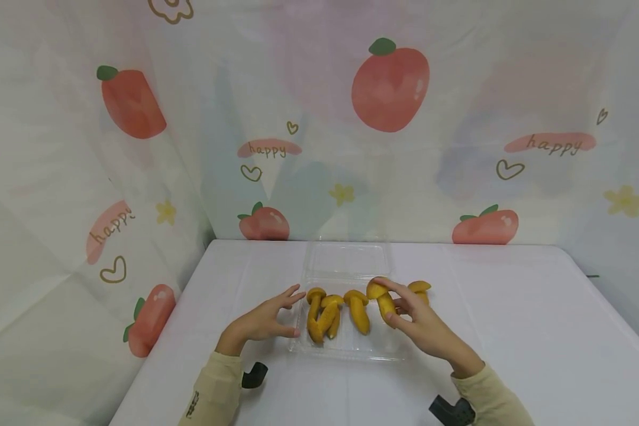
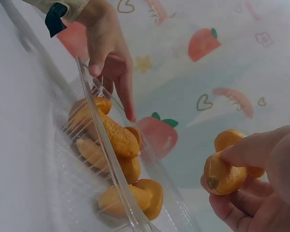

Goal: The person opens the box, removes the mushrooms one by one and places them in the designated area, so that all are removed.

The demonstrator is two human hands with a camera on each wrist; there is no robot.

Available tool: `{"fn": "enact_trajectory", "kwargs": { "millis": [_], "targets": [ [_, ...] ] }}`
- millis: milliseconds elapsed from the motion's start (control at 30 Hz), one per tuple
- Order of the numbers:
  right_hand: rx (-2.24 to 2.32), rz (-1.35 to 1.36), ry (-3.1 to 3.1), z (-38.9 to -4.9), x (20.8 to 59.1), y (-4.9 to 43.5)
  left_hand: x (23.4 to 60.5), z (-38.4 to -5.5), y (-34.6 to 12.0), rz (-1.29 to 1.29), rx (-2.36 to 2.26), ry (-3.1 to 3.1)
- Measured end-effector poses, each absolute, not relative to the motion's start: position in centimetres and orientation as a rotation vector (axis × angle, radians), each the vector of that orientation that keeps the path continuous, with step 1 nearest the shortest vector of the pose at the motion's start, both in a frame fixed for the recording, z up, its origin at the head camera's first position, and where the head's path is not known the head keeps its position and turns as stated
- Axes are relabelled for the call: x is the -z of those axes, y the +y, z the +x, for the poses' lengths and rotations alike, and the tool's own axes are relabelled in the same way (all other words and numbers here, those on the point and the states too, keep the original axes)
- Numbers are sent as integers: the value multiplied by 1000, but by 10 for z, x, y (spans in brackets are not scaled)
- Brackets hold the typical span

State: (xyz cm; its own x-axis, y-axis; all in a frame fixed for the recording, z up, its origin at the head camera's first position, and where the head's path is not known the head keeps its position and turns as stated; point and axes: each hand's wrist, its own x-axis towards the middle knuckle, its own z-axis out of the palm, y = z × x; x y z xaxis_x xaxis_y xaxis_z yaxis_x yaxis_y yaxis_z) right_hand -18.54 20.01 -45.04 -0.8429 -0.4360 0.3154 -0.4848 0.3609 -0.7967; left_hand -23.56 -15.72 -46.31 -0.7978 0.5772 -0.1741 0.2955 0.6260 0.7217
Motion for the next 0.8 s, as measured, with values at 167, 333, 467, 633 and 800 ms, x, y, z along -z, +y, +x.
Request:
{"fn": "enact_trajectory", "kwargs": {
  "millis": [167,333,467,633,800],
  "targets": [
    [-1484,862,-2499,-188,448,207,463,-235,-157,688,-1004,2459],
    [-1543,836,-2480,-191,447,217,464,-235,-157,700,-1010,2472],
    [-1539,786,-2486,-192,446,224,463,-234,-156,683,-1014,2491],
    [-1546,735,-2485,-194,446,232,465,-234,-154,669,-1003,2522],
    [-1482,691,-2487,-195,447,238,466,-234,-154,661,-989,2536]
  ]
}}
